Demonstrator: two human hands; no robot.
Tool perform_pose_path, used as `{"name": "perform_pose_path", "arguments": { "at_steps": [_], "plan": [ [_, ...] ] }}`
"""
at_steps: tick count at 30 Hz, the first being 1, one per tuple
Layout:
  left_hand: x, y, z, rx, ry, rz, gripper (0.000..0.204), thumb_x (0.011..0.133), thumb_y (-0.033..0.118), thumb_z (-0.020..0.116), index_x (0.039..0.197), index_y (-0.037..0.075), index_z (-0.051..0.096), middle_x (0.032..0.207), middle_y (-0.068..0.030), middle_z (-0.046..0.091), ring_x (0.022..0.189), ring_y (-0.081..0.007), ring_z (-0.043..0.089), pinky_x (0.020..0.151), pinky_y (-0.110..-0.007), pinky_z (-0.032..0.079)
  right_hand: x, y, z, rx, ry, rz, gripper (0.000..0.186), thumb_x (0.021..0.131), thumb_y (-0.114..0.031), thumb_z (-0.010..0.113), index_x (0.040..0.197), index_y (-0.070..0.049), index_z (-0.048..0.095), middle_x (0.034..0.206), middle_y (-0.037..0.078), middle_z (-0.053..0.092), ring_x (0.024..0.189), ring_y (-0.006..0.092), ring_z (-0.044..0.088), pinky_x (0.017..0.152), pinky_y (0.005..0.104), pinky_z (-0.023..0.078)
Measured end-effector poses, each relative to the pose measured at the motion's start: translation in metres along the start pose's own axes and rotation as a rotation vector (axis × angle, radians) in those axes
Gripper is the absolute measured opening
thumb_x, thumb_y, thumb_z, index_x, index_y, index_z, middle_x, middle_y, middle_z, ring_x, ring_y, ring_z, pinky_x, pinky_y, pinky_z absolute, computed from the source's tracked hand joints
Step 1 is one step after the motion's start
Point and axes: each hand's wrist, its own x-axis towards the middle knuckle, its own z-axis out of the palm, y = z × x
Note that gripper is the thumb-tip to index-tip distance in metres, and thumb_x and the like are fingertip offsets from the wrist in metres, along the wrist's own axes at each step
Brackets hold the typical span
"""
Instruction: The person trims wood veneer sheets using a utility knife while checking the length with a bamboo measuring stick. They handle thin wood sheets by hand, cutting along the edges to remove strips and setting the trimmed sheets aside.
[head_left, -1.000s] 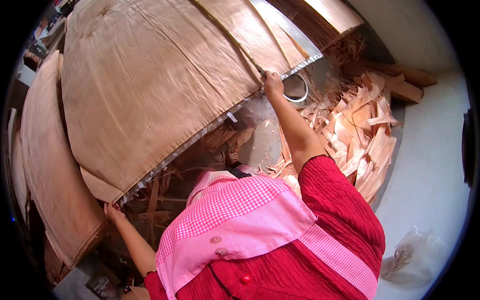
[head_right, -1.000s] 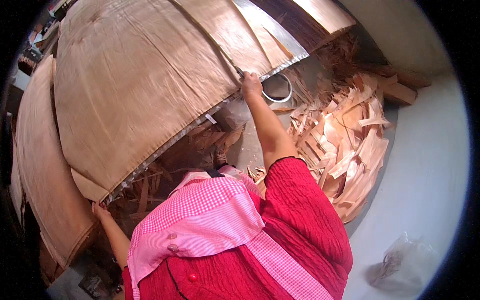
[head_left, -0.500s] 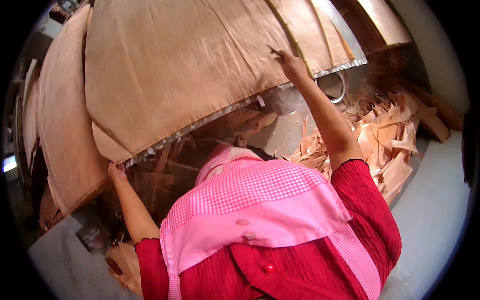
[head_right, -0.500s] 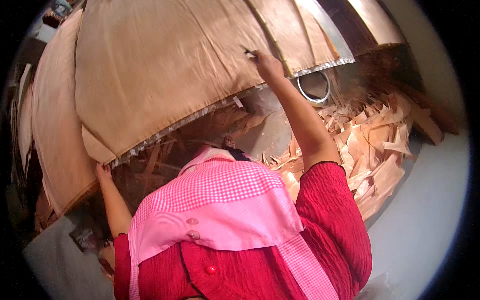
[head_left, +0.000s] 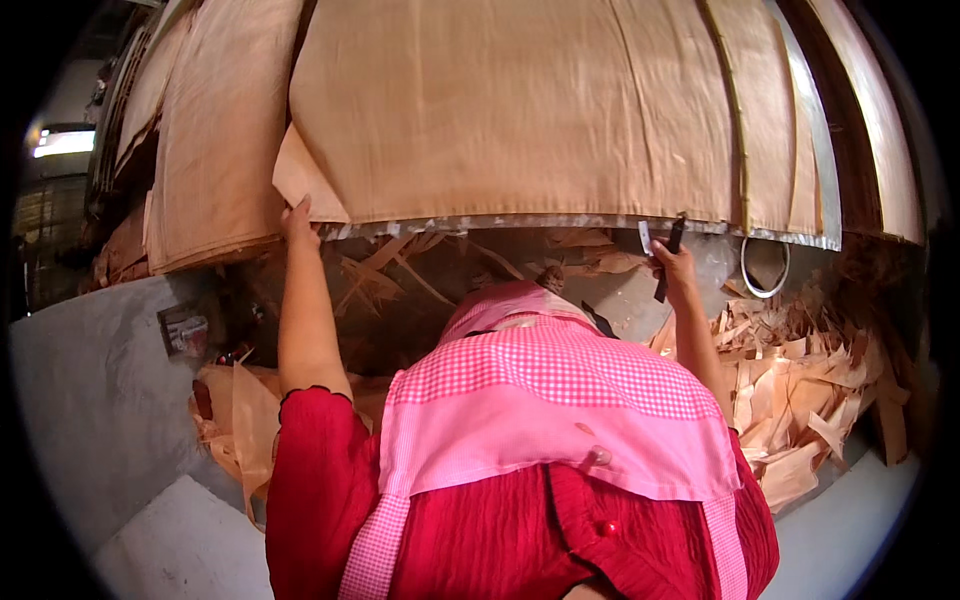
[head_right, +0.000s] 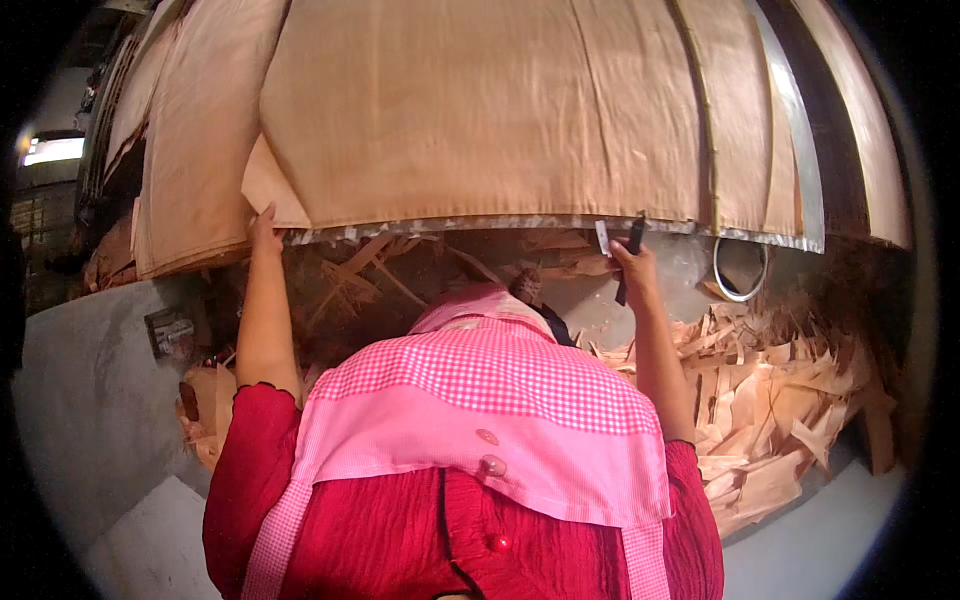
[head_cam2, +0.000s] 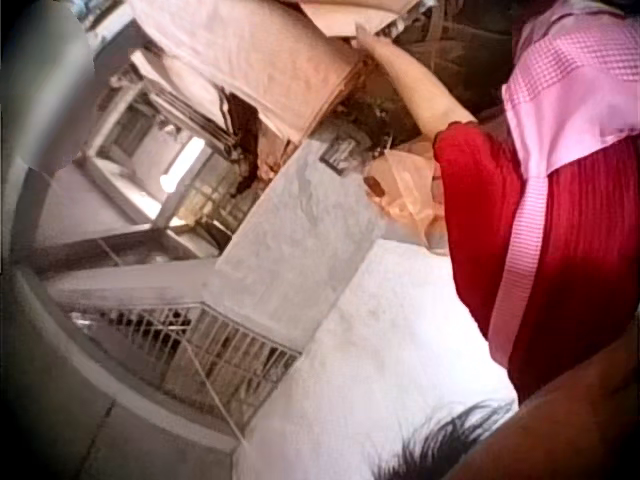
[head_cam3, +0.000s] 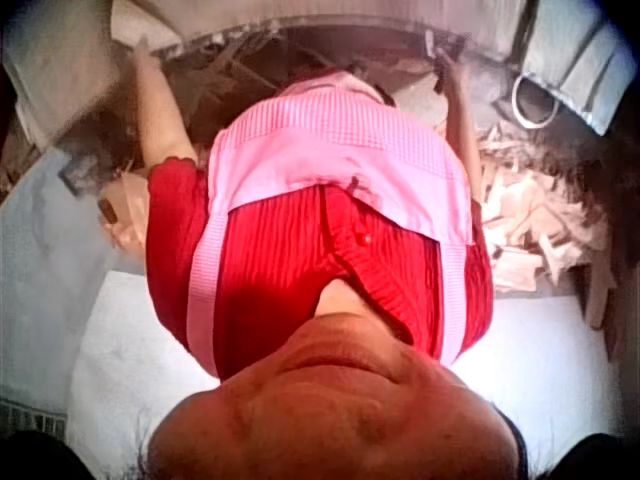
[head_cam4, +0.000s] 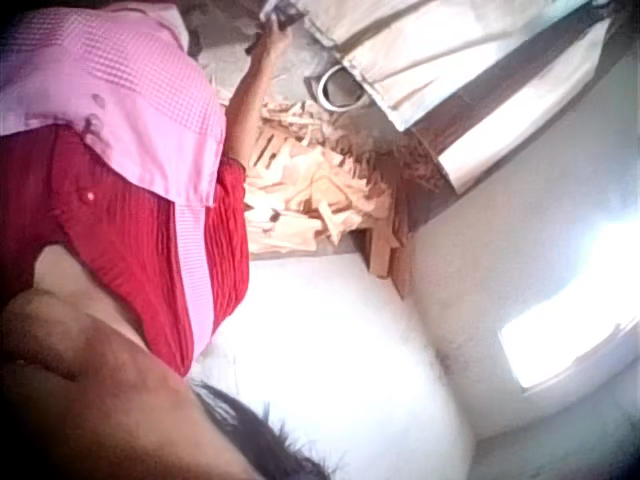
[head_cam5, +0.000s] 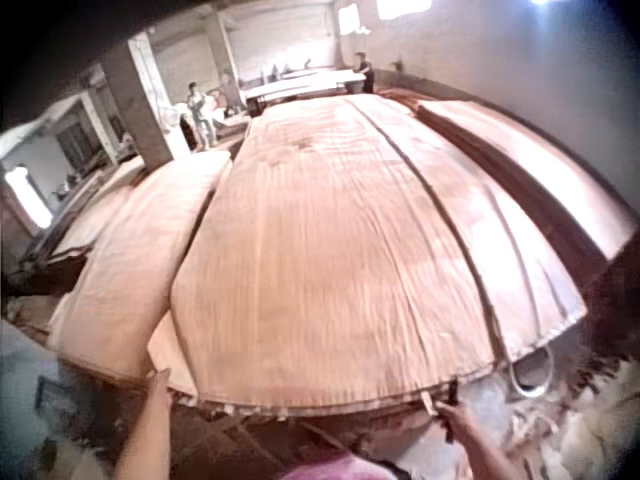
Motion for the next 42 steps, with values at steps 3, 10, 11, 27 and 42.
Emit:
{"name": "perform_pose_path", "arguments": {
  "at_steps": [3,10,11,27,42],
  "plan": [
    [-0.001,0.002,-0.008,0.136,0.052,0.162,0.038,0.072,0.01,0.065,0.106,0.0,0.05,0.098,-0.008,0.057,0.086,-0.0222,0.055,0.074,-0.033,0.044,-0.002,-0.004,0.01,-0.092,0.023,-0.047,0.018,0.08,-0.014,0.058,0.091,-0.002,0.052,0.062,0.001,0.05,0.048,0.0079,0.044,0.04,0.0204,0.032],
    [0.033,0.015,-0.01,-0.256,-0.196,-0.057,0.032,0.073,0.003,0.059,0.104,-0.004,0.051,0.101,-0.0104,0.056,0.094,-0.0232,0.053,0.084,-0.034,0.04,0.009,0.022,0.002,-0.28,0.426,-0.271,0.023,0.081,-0.023,0.058,0.096,-0.006,0.056,0.072,0.003,0.056,0.051,0.0109,0.051,0.037,0.0226,0.037],
    [0.039,0.017,-0.016,-0.313,-0.288,-0.158,0.03,0.074,0.004,0.057,0.103,-0.004,0.051,0.101,-0.0107,0.056,0.094,-0.0239,0.053,0.085,-0.035,0.04,0.002,0.021,0.008,-0.335,0.562,-0.354,0.023,0.082,-0.022,0.058,0.097,-0.006,0.056,0.072,0.004,0.057,0.051,0.0111,0.051,0.038,0.0228,0.038],
    [0.061,0.025,-0.035,-0.545,-0.672,-0.397,0.041,0.075,0.004,0.05,0.115,-0.001,0.043,0.115,-0.0115,0.05,0.107,-0.0266,0.045,0.094,-0.039,0.034,0.052,-0.087,0.283,-0.922,0.495,-0.843,0.035,0.071,-0.023,0.061,0.101,-0.004,0.057,0.088,0.017,0.06,0.084,0.0307,0.057,0.071,0.0343,0.045],
    [0.077,0.05,-0.046,-0.311,-0.455,-0.014,0.025,0.077,0.028,0.042,0.09,0.008,0.05,0.082,-0.0044,0.052,0.069,-0.018,0.05,0.055,-0.033,0.039,0.067,0.038,-0.137,-0.817,1.058,-0.398,0.029,0.085,-0.024,0.041,0.102,-0.004,0.053,0.101,0.011,0.053,0.094,0.0245,0.05,0.081,0.0323,0.038]
  ]
}}
